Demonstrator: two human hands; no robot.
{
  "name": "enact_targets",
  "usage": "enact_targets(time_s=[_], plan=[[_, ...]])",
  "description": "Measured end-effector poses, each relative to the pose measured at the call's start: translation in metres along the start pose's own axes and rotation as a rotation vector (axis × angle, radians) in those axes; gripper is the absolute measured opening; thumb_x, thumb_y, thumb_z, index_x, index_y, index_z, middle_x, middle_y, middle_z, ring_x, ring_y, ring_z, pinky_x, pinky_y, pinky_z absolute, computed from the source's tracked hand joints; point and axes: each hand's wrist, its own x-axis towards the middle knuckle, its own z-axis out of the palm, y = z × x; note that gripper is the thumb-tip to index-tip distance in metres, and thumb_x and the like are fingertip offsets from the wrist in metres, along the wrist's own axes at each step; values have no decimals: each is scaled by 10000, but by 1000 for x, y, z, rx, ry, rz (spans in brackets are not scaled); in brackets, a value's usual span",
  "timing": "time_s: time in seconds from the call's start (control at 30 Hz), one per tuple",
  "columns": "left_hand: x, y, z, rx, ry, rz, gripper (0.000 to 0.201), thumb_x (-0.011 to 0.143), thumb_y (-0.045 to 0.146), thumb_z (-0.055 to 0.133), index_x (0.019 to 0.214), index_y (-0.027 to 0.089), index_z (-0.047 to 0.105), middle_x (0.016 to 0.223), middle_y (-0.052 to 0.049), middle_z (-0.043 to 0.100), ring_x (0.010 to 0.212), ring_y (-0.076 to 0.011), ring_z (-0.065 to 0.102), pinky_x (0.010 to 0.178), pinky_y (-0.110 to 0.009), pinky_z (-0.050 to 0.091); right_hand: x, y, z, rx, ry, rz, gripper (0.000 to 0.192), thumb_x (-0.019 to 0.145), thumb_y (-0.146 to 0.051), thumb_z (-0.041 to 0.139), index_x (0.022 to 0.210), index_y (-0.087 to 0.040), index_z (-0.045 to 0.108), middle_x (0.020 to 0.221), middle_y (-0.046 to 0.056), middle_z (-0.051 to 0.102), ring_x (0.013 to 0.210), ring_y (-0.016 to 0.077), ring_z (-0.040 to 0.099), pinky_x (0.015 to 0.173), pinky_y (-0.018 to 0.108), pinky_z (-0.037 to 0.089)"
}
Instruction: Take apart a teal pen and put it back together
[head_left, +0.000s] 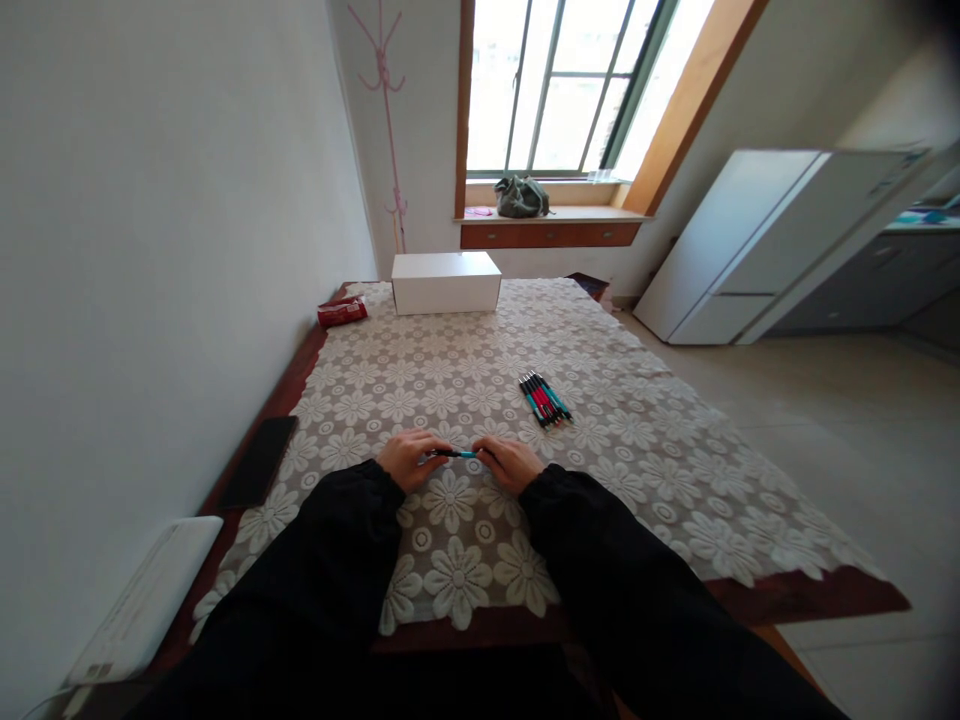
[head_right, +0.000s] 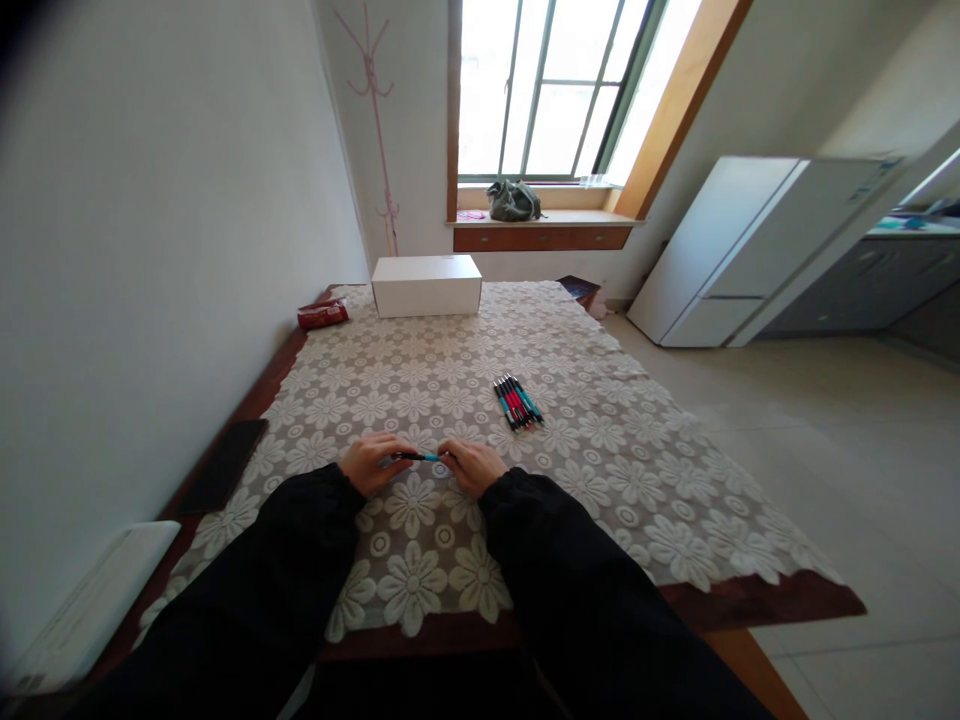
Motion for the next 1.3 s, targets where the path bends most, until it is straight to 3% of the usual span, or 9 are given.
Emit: enact_targets(time_s=[0.13, 0.27, 0.4, 0.6, 0.8, 1.07, 1.3], plan=[[0, 1, -1, -5, 5, 4, 225, 905, 379, 584, 1023, 240, 715, 942, -33, 722, 829, -161, 646, 809, -307, 508, -1, -1, 0, -19, -11, 31, 274, 916, -344, 582, 1154, -219, 530, 900, 19, 674, 754, 170, 630, 662, 255, 415], [0, 1, -1, -5, 14, 10, 221, 907, 375, 583, 1028, 243, 714, 926, -26, 720, 816, -154, 645, 804, -302, 507, -1, -2, -1, -33, -7, 18, 129, 944, -302, 528, 1030, -213, 562, 877, 30, 673, 771, 177, 627, 663, 259, 409], [0, 1, -1, -1, 13, 17, 219, 909, 380, 580, 1021, 251, 717, 924, -21, 718, 806, -147, 642, 800, -294, 505, -1, -3, -4, -40, -1, -1, 138, 971, -313, 484, 992, -223, 586, 931, 40, 682, 811, 180, 629, 692, 266, 416], [0, 1, 0, 4, 12, 18, 242, 918, 394, 564, 1040, 249, 715, 909, -26, 712, 803, -150, 638, 786, -294, 504, -1, -3, -1, -34, -5, 32, 285, 930, -352, 559, 1182, -226, 521, 903, 19, 676, 731, 166, 623, 654, 257, 408], [0, 1, 0, 9, 11, 6, 249, 922, 402, 551, 1039, 260, 720, 900, -19, 708, 785, -142, 635, 791, -294, 508, -1, 0, 0, -37, 2, 11, 119, 946, -312, 535, 1009, -221, 579, 893, 31, 684, 772, 176, 630, 660, 259, 414], [0, 4, -1, -4, 21, 39, 242, 921, 391, 562, 1031, 245, 723, 913, -28, 715, 804, -154, 641, 790, -299, 510, -1, -2, 0, -85, -12, 20, 200, 997, -331, 446, 952, -226, 610, 858, 43, 686, 776, 178, 632, 669, 260, 406], [0, 7, -3, -4, 31, 40, 237, 925, 387, 558, 1029, 252, 722, 933, -28, 719, 840, -160, 647, 805, -306, 515, -1, -7, -1, -62, -48, 45, 221, 951, -351, 527, 1135, -227, 522, 828, 7, 671, 713, 172, 629, 610, 255, 362]])
